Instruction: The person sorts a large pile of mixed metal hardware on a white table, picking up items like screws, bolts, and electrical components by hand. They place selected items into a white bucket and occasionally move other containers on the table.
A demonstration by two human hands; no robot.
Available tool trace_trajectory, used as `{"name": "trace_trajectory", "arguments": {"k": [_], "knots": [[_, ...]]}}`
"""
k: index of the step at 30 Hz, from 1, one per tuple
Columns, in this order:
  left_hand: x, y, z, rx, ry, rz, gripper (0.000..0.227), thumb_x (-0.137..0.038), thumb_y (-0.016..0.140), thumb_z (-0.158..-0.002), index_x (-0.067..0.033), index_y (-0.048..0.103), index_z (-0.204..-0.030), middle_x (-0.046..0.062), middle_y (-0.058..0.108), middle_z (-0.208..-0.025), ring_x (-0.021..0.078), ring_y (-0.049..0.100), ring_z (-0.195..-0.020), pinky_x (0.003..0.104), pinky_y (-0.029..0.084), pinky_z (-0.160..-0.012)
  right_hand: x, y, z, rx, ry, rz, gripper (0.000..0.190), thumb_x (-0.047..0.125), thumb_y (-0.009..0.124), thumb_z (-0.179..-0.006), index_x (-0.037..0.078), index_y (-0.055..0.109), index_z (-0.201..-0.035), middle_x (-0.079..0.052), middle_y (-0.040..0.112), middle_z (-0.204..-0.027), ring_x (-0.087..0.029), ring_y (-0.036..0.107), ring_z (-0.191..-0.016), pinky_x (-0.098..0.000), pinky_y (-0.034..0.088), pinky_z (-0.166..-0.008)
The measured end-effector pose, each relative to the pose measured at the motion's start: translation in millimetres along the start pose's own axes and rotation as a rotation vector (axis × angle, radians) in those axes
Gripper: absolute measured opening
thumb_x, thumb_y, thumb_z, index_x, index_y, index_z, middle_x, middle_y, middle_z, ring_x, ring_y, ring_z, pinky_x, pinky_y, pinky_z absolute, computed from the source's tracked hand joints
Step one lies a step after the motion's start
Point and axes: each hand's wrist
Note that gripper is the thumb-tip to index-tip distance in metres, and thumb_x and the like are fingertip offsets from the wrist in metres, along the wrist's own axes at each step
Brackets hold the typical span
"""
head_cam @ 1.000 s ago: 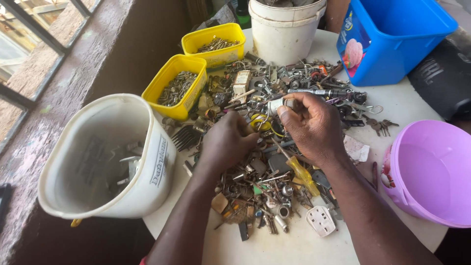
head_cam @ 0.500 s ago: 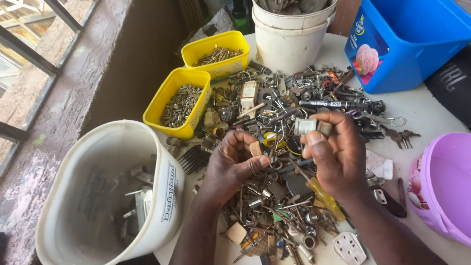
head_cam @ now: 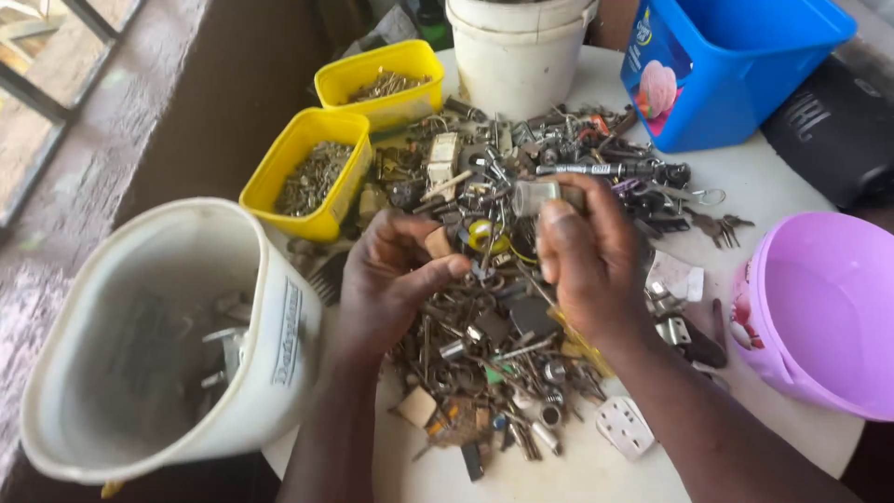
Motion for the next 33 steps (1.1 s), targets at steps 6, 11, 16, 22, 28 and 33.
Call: {"name": "trace_trajectory", "arguments": {"k": [6,11,16,22,28,33], "knots": [[8,-7,-5,-0.014,0.080,-0.045,0.039,0.005,0.092,-0.080,0.0011,0.065,-0.107,0.015,0.074,-0.085,0.0201,0.075,-0.073,0.030,0.064,-0.069,-6,-4,-2,0.111,-0.032,-0.085,0.032,0.021,0.055,-0.103,0.000,0.061,-0.127,-0.011,0.062,-0.072,-0.017,0.058,-0.054,-0.0278,0.055,-0.050],[19,-3,-2,-0.008,0.162,-0.174,0.036,0.000,0.095,-0.079,-0.0011,0.068,-0.103,0.013,0.073,-0.080,0.0179,0.069,-0.070,0.029,0.057,-0.062,-9,-1,-5,0.264,-0.104,-0.023,0.022,0.027,0.055,-0.105,0.006,0.063,-0.102,-0.014,0.064,-0.075,-0.018,0.060,-0.056,-0.0304,0.053,-0.048],[-7,-4,3,-0.115,0.196,-0.386,0.046,-0.013,0.098,-0.078,-0.0002,0.070,-0.111,0.010,0.073,-0.081,0.0137,0.068,-0.070,0.025,0.054,-0.060,-20,-16,-23,0.074,-0.006,-0.079,0.027,0.023,0.060,-0.108,0.002,0.067,-0.122,-0.006,0.056,-0.062,-0.013,0.058,-0.050,-0.0278,0.054,-0.052],[-114,7,59,-0.418,0.605,-1.160,0.039,-0.011,0.100,-0.093,0.0001,0.073,-0.117,0.014,0.073,-0.097,0.0248,0.070,-0.077,0.035,0.056,-0.071,-7,-15,-18,0.060,-0.014,0.140,0.031,0.029,0.068,-0.102,0.005,0.073,-0.121,-0.002,0.057,-0.072,-0.012,0.056,-0.064,-0.0307,0.049,-0.058],[-174,-41,84,-0.722,0.085,-1.806,0.049,-0.043,0.083,-0.096,-0.0139,0.074,-0.134,0.008,0.077,-0.121,0.0350,0.069,-0.110,0.055,0.038,-0.103,6,-4,-11,0.150,0.029,0.199,0.034,0.036,0.066,-0.100,0.011,0.072,-0.123,0.007,0.046,-0.068,-0.006,0.041,-0.060,-0.0271,0.036,-0.052],[-128,-7,77,-0.539,0.494,-1.880,0.059,-0.035,0.084,-0.099,-0.0063,0.072,-0.149,0.023,0.072,-0.147,0.0461,0.067,-0.123,0.058,0.047,-0.107,10,-1,-5,0.329,0.058,0.140,0.041,0.041,0.069,-0.095,0.012,0.077,-0.123,0.001,0.063,-0.073,-0.012,0.053,-0.059,-0.0287,0.044,-0.049]]}}
Point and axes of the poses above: each hand's wrist, its own z-axis away from the middle knuckle, its own y-axis out of the palm, x = y × z
